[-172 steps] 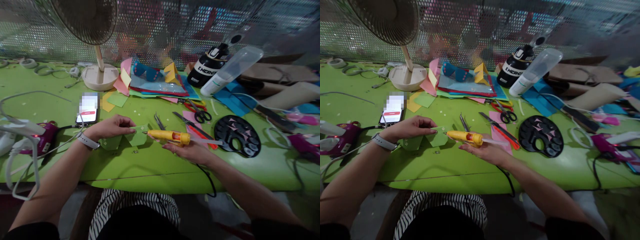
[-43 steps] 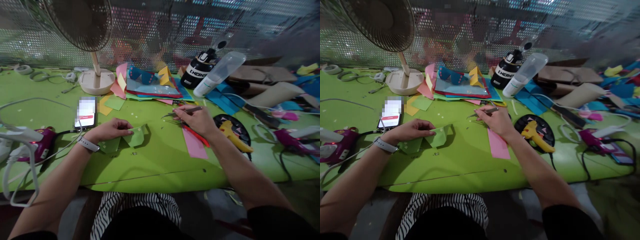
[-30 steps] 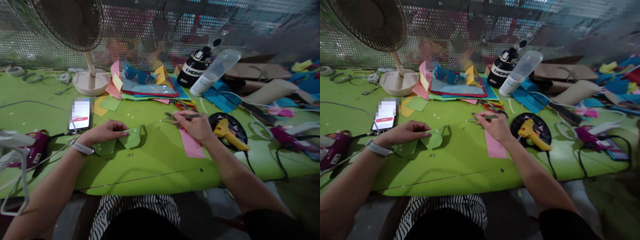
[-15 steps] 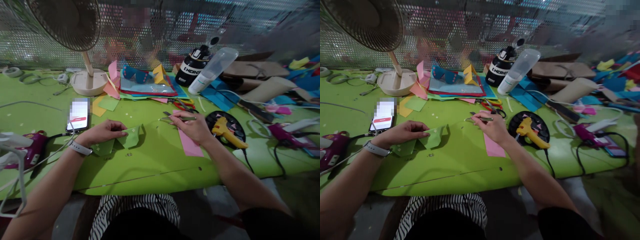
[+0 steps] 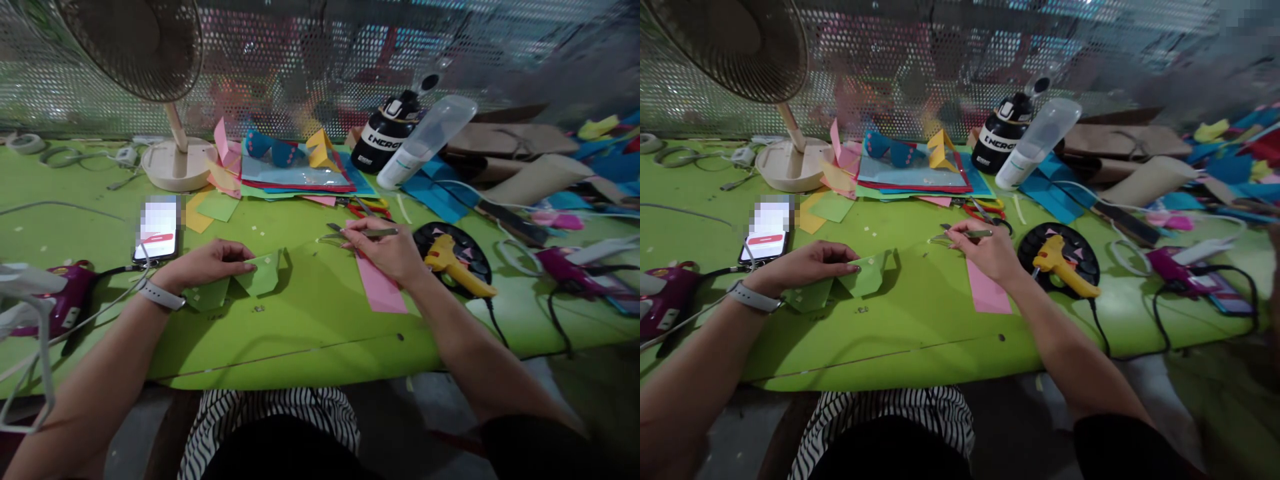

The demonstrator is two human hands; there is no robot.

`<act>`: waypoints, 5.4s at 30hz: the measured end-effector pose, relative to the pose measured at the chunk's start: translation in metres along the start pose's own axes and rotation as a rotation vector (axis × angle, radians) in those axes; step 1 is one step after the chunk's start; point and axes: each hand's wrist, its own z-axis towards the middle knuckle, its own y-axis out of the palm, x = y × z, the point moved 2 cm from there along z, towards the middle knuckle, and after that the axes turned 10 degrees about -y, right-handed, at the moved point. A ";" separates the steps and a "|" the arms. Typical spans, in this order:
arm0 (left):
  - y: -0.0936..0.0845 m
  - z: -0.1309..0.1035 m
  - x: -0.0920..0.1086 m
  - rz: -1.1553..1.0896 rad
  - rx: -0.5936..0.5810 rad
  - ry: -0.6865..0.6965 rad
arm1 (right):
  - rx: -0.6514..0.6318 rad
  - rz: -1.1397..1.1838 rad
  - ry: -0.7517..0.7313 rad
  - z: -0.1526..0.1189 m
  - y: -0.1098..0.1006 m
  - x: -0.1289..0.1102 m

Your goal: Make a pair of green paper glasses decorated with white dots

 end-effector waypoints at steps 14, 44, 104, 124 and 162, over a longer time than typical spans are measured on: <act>0.000 0.000 0.000 0.000 -0.009 0.001 | 0.044 -0.010 -0.021 -0.004 0.005 -0.009; 0.004 0.004 -0.003 -0.073 -0.003 0.037 | -0.160 -0.041 -0.391 -0.016 0.034 -0.102; 0.002 -0.005 0.006 -0.211 -0.044 0.010 | 0.058 0.686 0.148 -0.014 0.052 -0.057; 0.002 -0.007 0.006 -0.237 -0.038 0.036 | 0.077 0.677 0.159 -0.012 0.049 -0.056; -0.006 0.003 -0.006 -0.051 0.023 0.003 | -0.632 -1.031 0.400 -0.084 -0.135 0.073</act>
